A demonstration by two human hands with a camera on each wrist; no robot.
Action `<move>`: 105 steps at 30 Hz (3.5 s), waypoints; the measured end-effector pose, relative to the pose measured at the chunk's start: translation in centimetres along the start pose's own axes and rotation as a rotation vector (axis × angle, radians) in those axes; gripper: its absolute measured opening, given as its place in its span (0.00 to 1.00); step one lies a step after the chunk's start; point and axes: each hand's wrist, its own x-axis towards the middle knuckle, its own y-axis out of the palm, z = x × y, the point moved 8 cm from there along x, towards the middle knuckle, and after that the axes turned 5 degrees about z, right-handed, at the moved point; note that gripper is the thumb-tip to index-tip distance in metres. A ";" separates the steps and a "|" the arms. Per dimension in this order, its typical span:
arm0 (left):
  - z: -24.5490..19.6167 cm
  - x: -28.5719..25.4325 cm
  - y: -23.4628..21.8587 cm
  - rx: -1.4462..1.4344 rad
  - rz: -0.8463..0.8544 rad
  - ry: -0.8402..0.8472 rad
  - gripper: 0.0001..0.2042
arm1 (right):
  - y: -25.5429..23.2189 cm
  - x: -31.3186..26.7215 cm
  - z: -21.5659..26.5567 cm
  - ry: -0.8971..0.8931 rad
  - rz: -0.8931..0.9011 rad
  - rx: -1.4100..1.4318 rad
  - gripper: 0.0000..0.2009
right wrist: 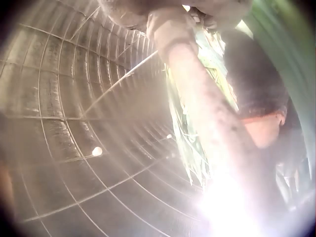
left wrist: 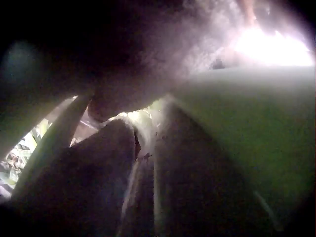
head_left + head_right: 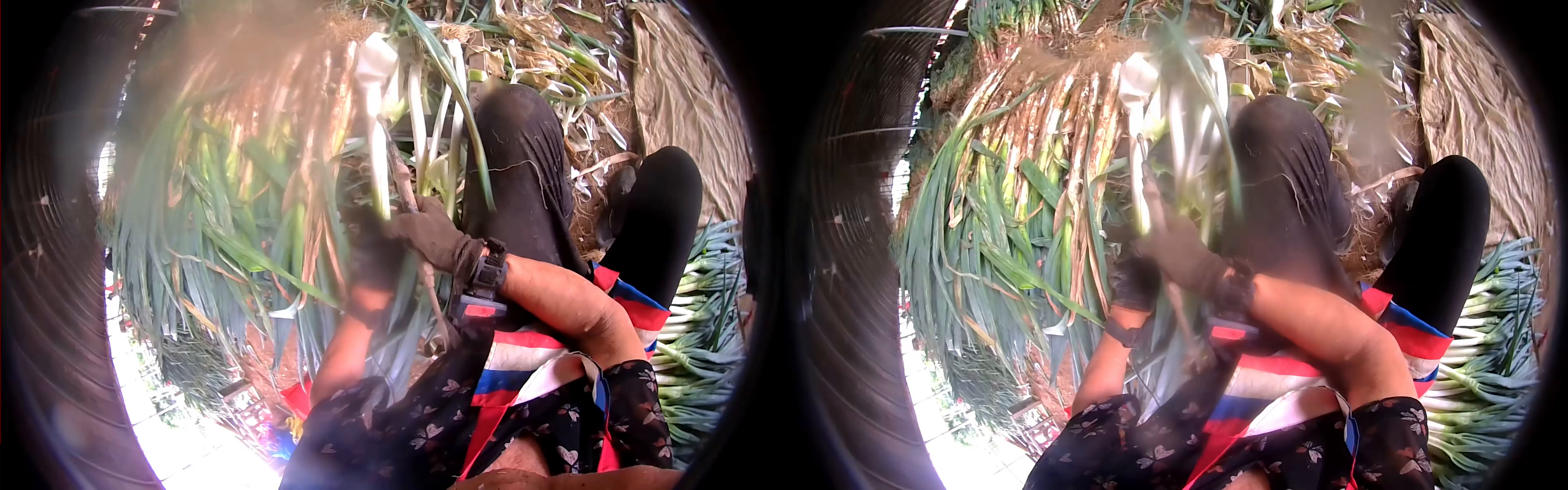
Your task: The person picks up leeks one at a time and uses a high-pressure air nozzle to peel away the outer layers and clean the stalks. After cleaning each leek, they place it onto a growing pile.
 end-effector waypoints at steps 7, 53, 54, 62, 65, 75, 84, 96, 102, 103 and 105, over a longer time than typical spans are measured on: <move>-0.5 -0.1 -2.3 0.074 -0.125 -0.026 0.23 | 0.6 4.6 0.7 0.128 0.374 -0.227 0.06; 0.7 0.2 -2.4 -0.373 0.085 0.146 0.14 | -0.1 3.8 -3.3 0.812 0.070 0.476 0.10; -0.4 -0.3 -3.6 -0.271 -0.073 0.215 0.14 | -0.2 4.2 -2.9 0.763 0.166 0.395 0.10; -1.6 -0.6 -5.5 -0.112 -0.236 0.085 0.12 | -1.1 6.0 0.0 -0.063 0.288 -0.326 0.08; -1.3 -1.5 -5.0 -0.081 -0.157 0.049 0.14 | -1.7 7.7 -1.2 -0.047 0.293 -0.295 0.06; -0.4 -1.0 -9.2 -0.251 -0.078 0.300 0.14 | -2.1 1.5 0.4 0.148 0.186 -0.088 0.04; 1.7 -0.7 -6.6 -0.411 -0.005 0.343 0.14 | -2.0 -3.2 1.4 0.874 0.056 0.444 0.08; 11.6 6.4 -24.4 -0.233 -0.579 0.069 0.13 | -1.5 -3.6 1.0 0.846 -0.030 0.625 0.04; 15.4 14.4 -22.9 -0.291 -0.451 -0.155 0.19 | -1.3 -3.3 0.9 0.861 -0.075 0.662 0.06; 16.1 15.8 -21.3 -0.261 -0.391 -0.204 0.20 | -1.3 -3.6 0.9 0.871 -0.033 0.620 0.06; 14.6 15.2 -18.8 -0.149 -0.427 -0.168 0.23 | -1.5 -3.9 0.7 0.878 0.041 0.544 0.07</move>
